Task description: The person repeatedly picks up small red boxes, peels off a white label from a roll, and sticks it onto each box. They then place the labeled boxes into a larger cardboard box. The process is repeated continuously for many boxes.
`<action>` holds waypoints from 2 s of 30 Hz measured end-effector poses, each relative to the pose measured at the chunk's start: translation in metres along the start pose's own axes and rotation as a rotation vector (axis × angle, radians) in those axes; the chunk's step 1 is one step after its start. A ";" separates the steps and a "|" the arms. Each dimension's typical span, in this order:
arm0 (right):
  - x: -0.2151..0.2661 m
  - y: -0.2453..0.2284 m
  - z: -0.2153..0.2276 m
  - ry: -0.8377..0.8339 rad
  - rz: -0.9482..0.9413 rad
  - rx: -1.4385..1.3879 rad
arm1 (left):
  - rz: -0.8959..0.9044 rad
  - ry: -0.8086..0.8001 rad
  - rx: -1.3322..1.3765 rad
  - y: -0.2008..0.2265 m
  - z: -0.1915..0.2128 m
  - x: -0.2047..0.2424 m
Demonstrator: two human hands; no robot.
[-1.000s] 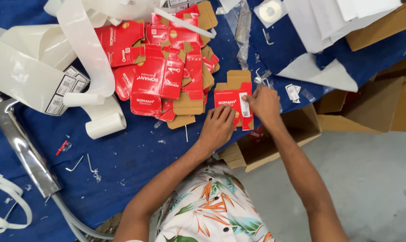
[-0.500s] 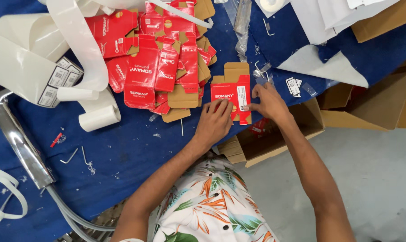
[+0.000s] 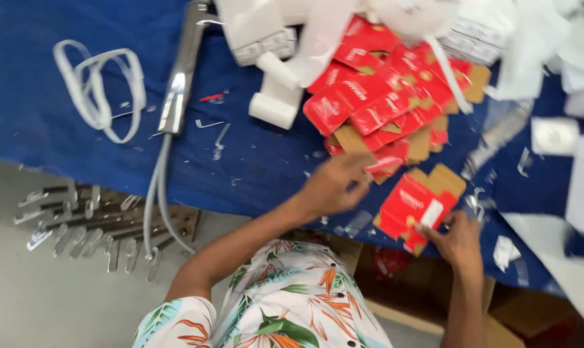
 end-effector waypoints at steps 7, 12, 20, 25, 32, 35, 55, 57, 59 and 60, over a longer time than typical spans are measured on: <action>-0.008 0.024 -0.013 -0.097 -0.039 0.052 | 0.508 0.576 0.050 -0.131 0.194 -0.017; -0.006 0.028 -0.004 -0.185 -0.338 -0.049 | 0.535 0.569 -0.187 -0.218 0.228 -0.042; -0.012 -0.184 0.106 0.442 0.055 -0.251 | 0.710 0.372 0.384 -0.265 0.225 -0.066; -0.087 -0.450 0.064 0.258 0.640 -0.437 | 0.773 0.248 0.387 -0.268 0.228 -0.073; -0.120 -0.598 0.022 0.484 1.086 0.044 | 0.855 0.257 0.602 -0.296 0.225 -0.073; -0.120 -0.593 0.020 0.523 1.112 0.035 | 0.886 0.270 0.643 -0.307 0.217 -0.070; -0.109 -0.558 0.021 0.615 1.137 -0.143 | 0.928 0.417 0.519 -0.291 0.207 -0.060; -0.097 -0.561 0.032 0.584 1.177 -0.169 | 0.899 0.429 0.457 -0.290 0.221 -0.065; -0.080 -0.541 0.052 0.541 1.169 -0.318 | 0.887 0.396 -0.174 -0.271 0.240 -0.071; -0.075 -0.523 0.063 0.457 1.095 -0.510 | 0.482 0.466 -0.502 -0.237 0.247 -0.089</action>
Point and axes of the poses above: each hand's wrist, its own x-axis away from the middle knuckle, its own z-axis out of the back of the hand, y = z × x, the point moved 6 cm from there along -x, towards the middle knuckle, and after that the axes turned 2 degrees about x, right-handed, at the moved point
